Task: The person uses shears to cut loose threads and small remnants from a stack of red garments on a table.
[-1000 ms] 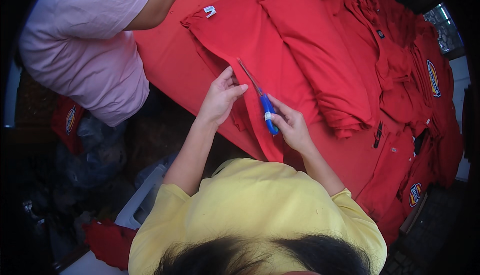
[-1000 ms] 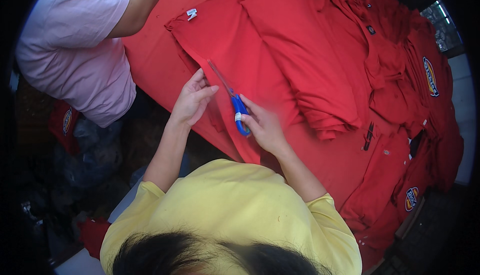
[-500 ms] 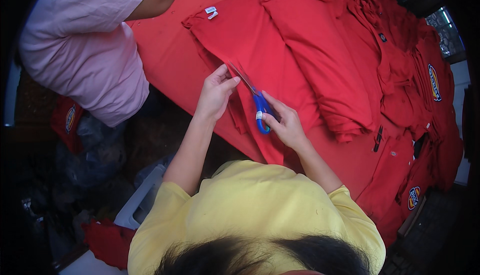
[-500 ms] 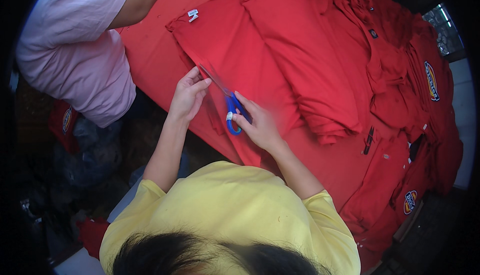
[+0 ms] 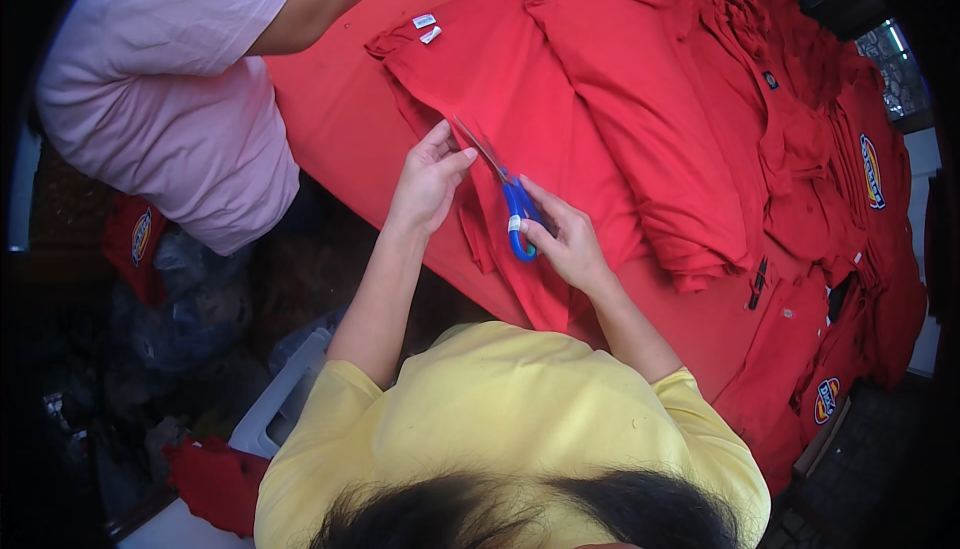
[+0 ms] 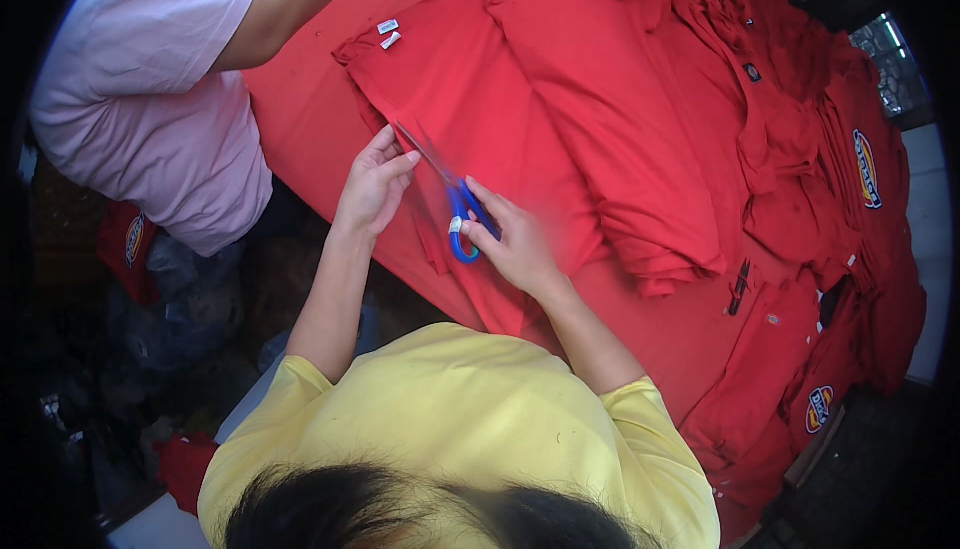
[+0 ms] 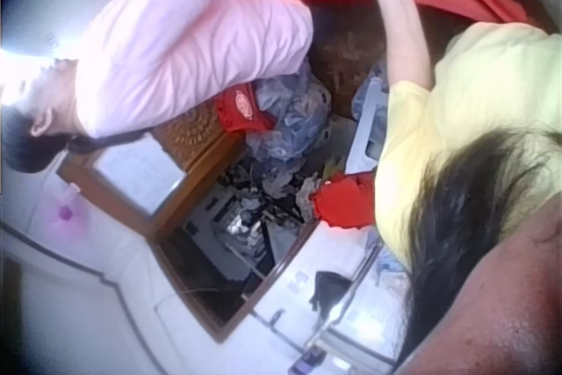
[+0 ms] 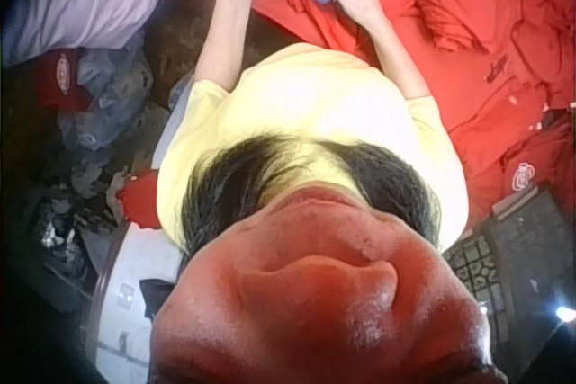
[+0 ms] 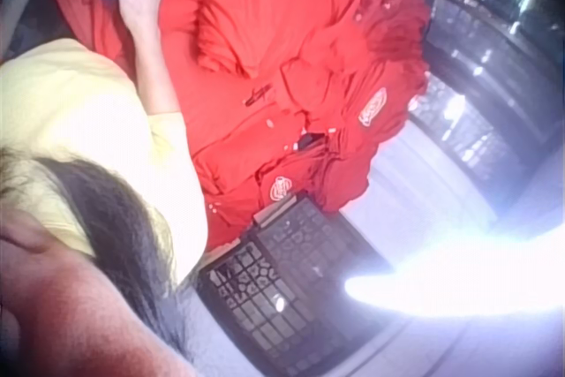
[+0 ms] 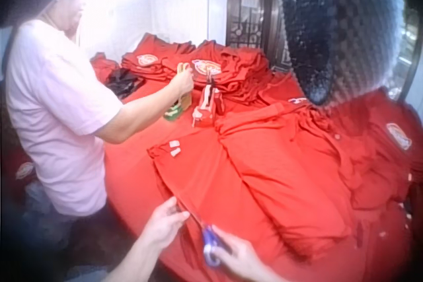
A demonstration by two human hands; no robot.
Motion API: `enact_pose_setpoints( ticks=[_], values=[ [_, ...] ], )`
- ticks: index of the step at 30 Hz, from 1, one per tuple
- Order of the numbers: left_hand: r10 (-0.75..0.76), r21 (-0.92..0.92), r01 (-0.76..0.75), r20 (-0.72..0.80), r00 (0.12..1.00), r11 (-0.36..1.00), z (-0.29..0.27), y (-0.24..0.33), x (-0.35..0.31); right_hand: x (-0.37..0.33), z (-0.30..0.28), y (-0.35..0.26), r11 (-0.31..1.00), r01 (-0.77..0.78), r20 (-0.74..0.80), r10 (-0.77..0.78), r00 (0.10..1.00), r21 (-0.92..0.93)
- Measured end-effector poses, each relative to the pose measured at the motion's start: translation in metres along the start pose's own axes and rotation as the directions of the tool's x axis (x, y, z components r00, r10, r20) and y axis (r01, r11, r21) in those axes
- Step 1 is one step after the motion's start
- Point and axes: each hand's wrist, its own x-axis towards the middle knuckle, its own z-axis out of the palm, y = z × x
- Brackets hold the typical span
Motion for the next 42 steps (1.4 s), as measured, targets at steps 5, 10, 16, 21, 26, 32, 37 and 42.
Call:
enact_pose_setpoints(
  ticks=[5,10,16,21,26,32,37,42],
  values=[
    [-0.01,-0.007,0.01,0.024,1.0,1.0,0.0,0.002,0.001,0.008,-0.002,-0.002,0.959,-0.147,0.055,0.138,0.989,0.24],
    [-0.015,-0.069,0.012,-0.044,0.999,0.998,-0.007,0.004,0.011,0.01,-0.001,-0.005,0.896,-0.269,0.105,0.248,0.963,0.354],
    [-0.012,0.057,0.013,-0.005,1.0,0.998,-0.014,0.007,0.016,0.022,0.011,0.013,0.994,0.061,-0.025,-0.059,0.998,0.093],
    [-0.034,0.043,0.033,0.025,0.999,0.999,-0.011,0.011,0.012,0.03,0.002,-0.007,0.947,-0.193,0.085,0.177,0.981,0.256],
    [-0.066,0.031,0.065,0.036,0.997,0.997,-0.015,0.009,0.013,0.03,0.003,0.005,0.853,-0.252,0.157,0.201,0.967,0.457],
    [-0.09,0.055,0.088,0.026,0.996,0.995,-0.019,0.004,0.013,0.03,0.007,-0.001,0.946,-0.155,0.073,0.14,0.987,0.285],
    [-0.097,0.078,0.093,0.048,0.994,0.993,-0.02,0.004,0.013,0.036,0.004,-0.002,0.95,-0.188,0.082,0.173,0.982,0.249],
    [-0.104,0.092,0.098,0.068,0.992,0.991,-0.023,0.002,0.013,0.038,0.002,0.007,0.869,-0.269,0.152,0.225,0.962,0.416]
  ],
)
